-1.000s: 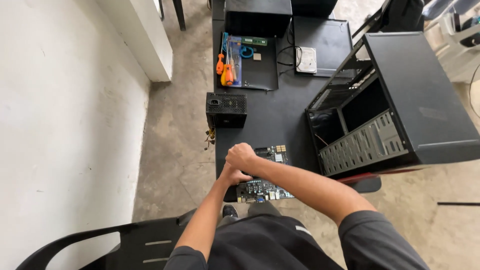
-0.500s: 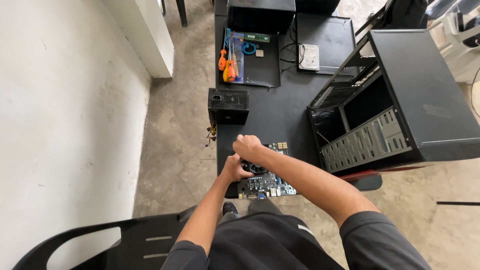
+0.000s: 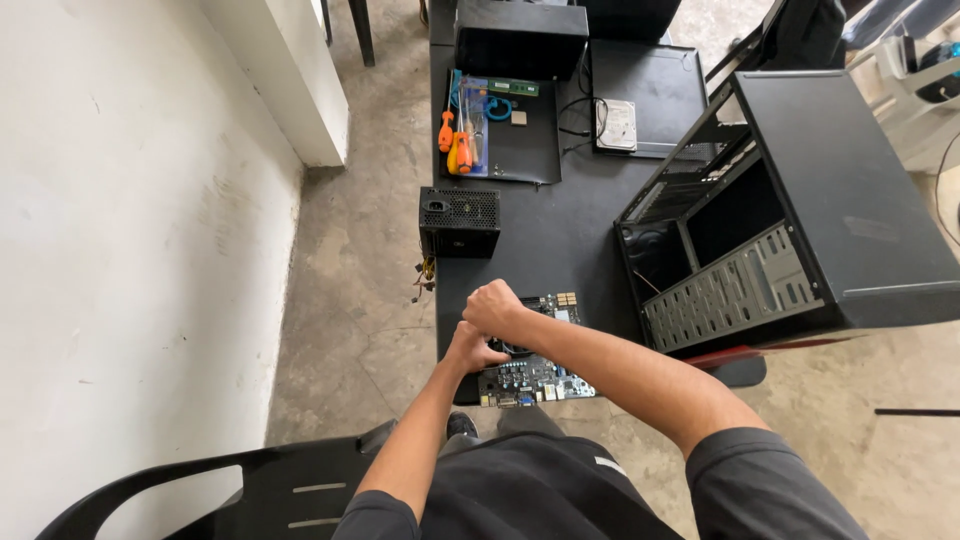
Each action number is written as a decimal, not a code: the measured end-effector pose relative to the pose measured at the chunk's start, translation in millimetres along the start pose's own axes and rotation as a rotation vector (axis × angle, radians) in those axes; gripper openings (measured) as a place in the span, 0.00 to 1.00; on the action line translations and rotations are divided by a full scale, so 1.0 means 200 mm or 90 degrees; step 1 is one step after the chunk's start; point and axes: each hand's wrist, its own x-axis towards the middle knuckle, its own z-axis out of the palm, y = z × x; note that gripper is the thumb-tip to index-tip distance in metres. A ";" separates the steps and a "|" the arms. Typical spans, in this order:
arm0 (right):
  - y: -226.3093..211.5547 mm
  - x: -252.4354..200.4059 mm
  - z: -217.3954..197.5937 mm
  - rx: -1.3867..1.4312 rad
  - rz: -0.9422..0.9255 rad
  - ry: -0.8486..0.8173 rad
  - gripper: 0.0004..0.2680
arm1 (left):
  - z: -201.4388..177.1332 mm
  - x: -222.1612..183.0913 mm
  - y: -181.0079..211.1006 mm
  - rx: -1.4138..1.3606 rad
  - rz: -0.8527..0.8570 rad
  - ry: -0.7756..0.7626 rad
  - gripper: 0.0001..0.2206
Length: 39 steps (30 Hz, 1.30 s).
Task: Installing a motherboard into a computer case and securing it with screws using a screwdriver.
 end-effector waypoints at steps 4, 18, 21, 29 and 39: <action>0.02 -0.05 -0.03 0.073 0.044 -0.011 0.05 | 0.00 -0.01 0.02 -0.024 -0.072 -0.017 0.43; 0.05 -0.11 -0.13 0.147 0.043 -0.029 0.05 | -0.07 -0.07 0.19 -0.021 -0.129 -0.023 0.43; 0.08 -0.12 -0.14 0.121 0.017 -0.025 0.04 | -0.08 -0.09 0.23 -0.070 -0.130 -0.011 0.46; 0.12 -0.09 -0.11 0.189 0.079 -0.088 0.07 | -0.07 -0.09 0.31 -0.058 -0.147 0.010 0.51; 0.08 -0.13 -0.15 0.121 0.045 -0.073 0.07 | 0.03 -0.10 0.20 0.006 -0.073 0.088 0.48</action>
